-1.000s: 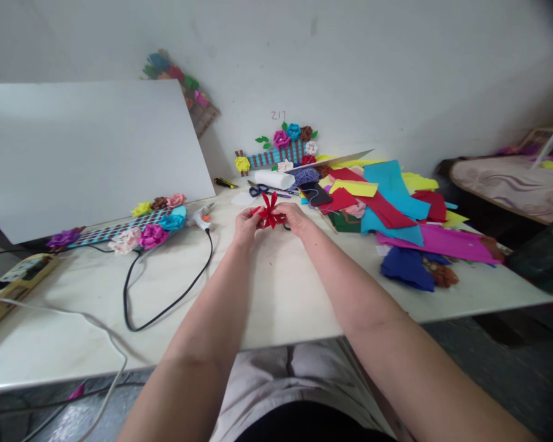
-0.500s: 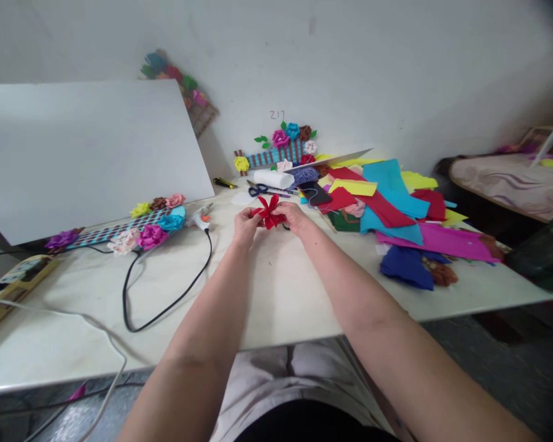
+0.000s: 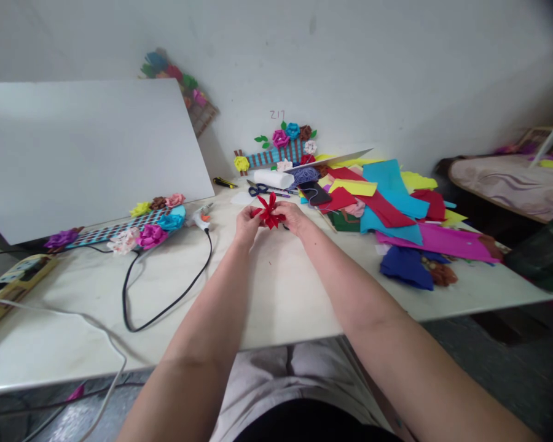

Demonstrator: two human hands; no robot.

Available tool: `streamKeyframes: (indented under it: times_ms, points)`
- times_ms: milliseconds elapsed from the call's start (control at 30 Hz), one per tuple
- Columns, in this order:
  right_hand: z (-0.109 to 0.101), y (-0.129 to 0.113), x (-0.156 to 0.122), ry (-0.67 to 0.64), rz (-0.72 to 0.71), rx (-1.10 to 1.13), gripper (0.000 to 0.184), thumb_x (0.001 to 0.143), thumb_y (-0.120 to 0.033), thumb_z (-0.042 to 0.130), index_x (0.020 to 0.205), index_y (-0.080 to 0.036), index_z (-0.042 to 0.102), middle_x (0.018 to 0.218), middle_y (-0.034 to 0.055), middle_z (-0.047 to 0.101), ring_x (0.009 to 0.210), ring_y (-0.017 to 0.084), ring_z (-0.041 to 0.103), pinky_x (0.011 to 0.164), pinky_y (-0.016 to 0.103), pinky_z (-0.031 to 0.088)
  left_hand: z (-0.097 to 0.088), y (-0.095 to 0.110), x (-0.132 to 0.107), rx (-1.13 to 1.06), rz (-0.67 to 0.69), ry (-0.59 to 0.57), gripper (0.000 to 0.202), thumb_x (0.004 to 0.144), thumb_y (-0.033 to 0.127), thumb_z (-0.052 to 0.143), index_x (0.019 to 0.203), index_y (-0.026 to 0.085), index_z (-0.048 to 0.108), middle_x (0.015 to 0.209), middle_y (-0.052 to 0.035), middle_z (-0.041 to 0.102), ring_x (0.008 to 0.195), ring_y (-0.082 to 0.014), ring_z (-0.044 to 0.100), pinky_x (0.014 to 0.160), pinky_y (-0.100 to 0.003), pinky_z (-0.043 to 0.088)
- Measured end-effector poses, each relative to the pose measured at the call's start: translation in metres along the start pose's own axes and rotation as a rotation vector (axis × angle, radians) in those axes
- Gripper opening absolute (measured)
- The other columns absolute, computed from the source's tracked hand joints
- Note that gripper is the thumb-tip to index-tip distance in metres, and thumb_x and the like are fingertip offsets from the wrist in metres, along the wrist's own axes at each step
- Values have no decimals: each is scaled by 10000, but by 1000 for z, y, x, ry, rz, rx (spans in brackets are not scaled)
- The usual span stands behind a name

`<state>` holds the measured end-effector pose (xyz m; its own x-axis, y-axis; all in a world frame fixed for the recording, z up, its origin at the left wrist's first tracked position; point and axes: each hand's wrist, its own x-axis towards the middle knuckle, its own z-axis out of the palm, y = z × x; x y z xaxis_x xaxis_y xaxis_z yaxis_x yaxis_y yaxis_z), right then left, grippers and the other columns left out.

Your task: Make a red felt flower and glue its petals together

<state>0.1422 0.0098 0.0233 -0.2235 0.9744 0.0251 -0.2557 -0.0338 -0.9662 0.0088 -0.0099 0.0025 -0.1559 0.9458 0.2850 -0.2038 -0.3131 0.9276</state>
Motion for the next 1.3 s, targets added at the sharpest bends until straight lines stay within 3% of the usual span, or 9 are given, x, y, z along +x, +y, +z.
streamKeyframes:
  times_ms: [333,600,767,1000,1300]
  points:
    - [-10,0,0,-59,40,-52,131,532,-159,588,663,-167,588,517,-24,605,508,131,550,530,242,401,3,0,0,90,2,13,251,607,211,764,683,155,531,540,31,577,472,-125,579,509,-250,495]
    - [-11,-1,-1,-70,38,-43,88,541,-154,575,628,-162,588,514,-19,595,516,129,539,515,235,389,1,0,-1,48,9,-32,272,604,278,785,676,146,558,561,21,587,492,-111,570,537,-255,508]
    - [-11,-1,-2,-120,67,-31,119,542,-135,572,655,-152,606,553,-7,616,552,137,562,555,245,425,0,-1,0,36,-10,-27,218,598,238,756,681,138,580,553,12,601,501,-115,575,545,-251,508]
    - [-8,0,-1,-88,38,32,164,526,-94,563,674,-161,591,556,-26,624,558,146,580,566,260,461,0,-2,2,-8,-36,-8,202,583,225,742,673,134,585,550,12,595,494,-108,559,542,-250,498]
    - [-9,5,3,-94,37,57,181,532,-53,556,677,-155,591,555,-32,619,588,137,592,628,257,490,1,2,0,-153,-268,0,100,571,74,655,628,120,587,502,17,554,448,-76,491,481,-199,430]
